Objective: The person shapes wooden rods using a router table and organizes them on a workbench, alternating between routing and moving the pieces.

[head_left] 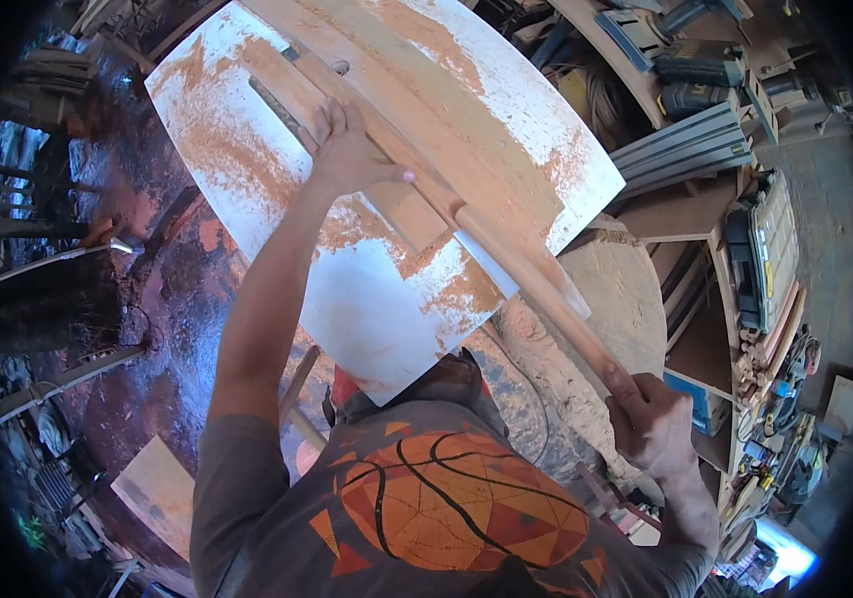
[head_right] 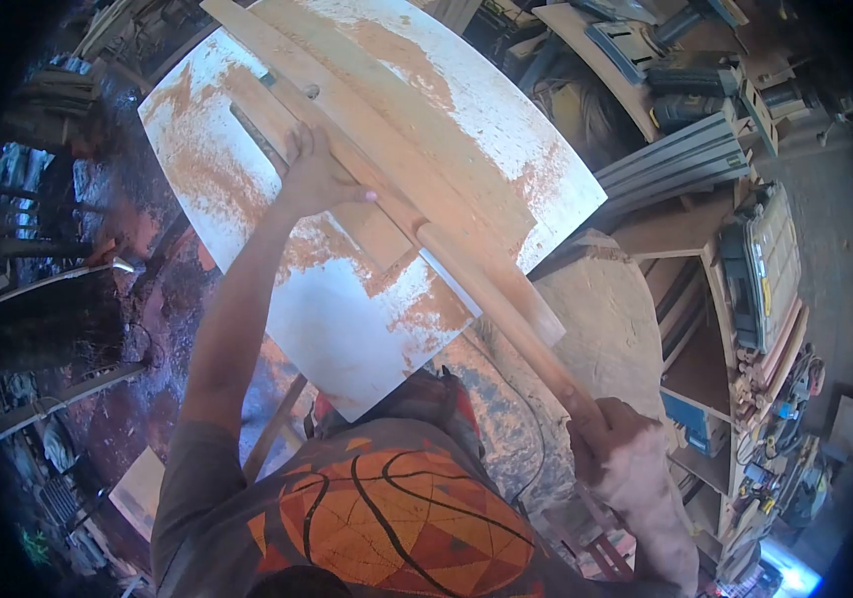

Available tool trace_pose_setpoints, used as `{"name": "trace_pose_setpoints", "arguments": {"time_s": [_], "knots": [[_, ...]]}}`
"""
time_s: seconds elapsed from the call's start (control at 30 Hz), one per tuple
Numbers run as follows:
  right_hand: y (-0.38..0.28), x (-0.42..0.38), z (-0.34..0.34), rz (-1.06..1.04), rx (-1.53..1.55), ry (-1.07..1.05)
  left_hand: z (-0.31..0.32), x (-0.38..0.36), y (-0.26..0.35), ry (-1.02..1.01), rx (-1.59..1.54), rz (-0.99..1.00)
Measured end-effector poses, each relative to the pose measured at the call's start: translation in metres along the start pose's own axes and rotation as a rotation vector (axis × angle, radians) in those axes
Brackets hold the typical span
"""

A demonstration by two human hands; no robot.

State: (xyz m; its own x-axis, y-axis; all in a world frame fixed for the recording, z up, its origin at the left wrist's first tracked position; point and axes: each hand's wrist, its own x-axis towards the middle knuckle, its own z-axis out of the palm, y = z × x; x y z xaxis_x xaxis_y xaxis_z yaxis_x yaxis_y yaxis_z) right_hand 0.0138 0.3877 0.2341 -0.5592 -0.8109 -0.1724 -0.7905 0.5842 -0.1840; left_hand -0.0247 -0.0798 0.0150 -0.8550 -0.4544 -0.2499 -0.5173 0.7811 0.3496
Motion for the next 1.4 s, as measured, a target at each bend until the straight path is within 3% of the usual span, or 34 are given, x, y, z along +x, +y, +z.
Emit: {"name": "trace_pose_setpoints", "arguments": {"time_s": [0.93, 1.4], "knots": [[-0.035, 0.099, -0.002, -0.037, 0.001, 0.018, -0.033, 0.089, -0.080, 0.068, 0.040, 0.001], [-0.053, 0.159, 0.003, -0.045, -0.025, 0.039, -0.078, 0.136, -0.112, 0.031, 0.088, -0.058]]}}
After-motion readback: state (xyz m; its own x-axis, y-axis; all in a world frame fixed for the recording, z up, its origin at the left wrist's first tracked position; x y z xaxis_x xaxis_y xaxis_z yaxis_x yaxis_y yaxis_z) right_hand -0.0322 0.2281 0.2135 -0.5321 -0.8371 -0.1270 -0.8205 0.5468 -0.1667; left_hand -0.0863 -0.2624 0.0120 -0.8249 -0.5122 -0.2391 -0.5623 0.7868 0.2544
